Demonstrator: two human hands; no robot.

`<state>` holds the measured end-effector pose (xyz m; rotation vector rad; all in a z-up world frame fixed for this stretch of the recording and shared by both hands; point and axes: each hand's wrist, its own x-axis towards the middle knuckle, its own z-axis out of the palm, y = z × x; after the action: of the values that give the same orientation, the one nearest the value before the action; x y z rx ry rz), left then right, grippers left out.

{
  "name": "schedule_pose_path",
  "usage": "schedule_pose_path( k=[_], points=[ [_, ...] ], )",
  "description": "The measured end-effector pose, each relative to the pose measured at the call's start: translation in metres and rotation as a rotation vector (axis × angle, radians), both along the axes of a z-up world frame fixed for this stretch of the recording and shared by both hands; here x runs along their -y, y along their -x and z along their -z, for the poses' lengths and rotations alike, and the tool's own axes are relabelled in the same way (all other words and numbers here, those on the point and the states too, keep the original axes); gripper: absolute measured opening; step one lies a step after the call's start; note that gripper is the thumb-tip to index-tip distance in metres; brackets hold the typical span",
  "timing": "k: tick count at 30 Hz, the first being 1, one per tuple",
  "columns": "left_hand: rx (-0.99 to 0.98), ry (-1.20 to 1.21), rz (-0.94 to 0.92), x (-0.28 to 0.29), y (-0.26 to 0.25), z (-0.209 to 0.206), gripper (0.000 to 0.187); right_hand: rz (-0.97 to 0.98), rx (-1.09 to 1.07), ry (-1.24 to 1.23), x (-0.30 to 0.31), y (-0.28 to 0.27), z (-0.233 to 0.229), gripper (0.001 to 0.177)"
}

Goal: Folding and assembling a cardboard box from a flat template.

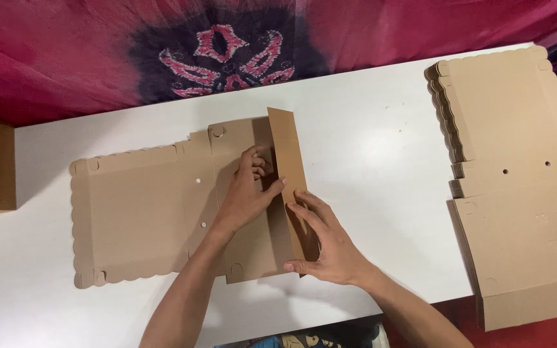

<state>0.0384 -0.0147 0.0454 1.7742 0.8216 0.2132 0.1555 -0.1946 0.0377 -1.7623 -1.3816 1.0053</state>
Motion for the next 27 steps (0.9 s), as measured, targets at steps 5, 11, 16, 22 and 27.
schedule_pose_path(
  k=[5,11,16,22,27],
  points=[
    [-0.01,-0.019,-0.068,0.003,0.0,0.019,0.072,-0.011,0.057,-0.172,0.006,0.003,0.02,0.092],
    [-0.003,-0.105,-0.087,0.006,0.001,0.031,0.064,-0.015,0.182,-0.353,0.007,0.003,0.034,0.078],
    [0.035,-0.378,-0.029,0.006,0.005,0.06,0.061,-0.059,0.242,-0.29,0.009,0.005,0.034,0.067],
    [-0.31,-0.815,-0.065,-0.011,0.01,0.063,0.084,-0.065,0.389,-0.378,0.006,0.007,0.043,0.058],
    [-0.301,-0.914,-0.099,-0.023,0.014,0.056,0.123,-0.063,0.476,-0.409,0.006,0.01,0.045,0.06]
  ],
)
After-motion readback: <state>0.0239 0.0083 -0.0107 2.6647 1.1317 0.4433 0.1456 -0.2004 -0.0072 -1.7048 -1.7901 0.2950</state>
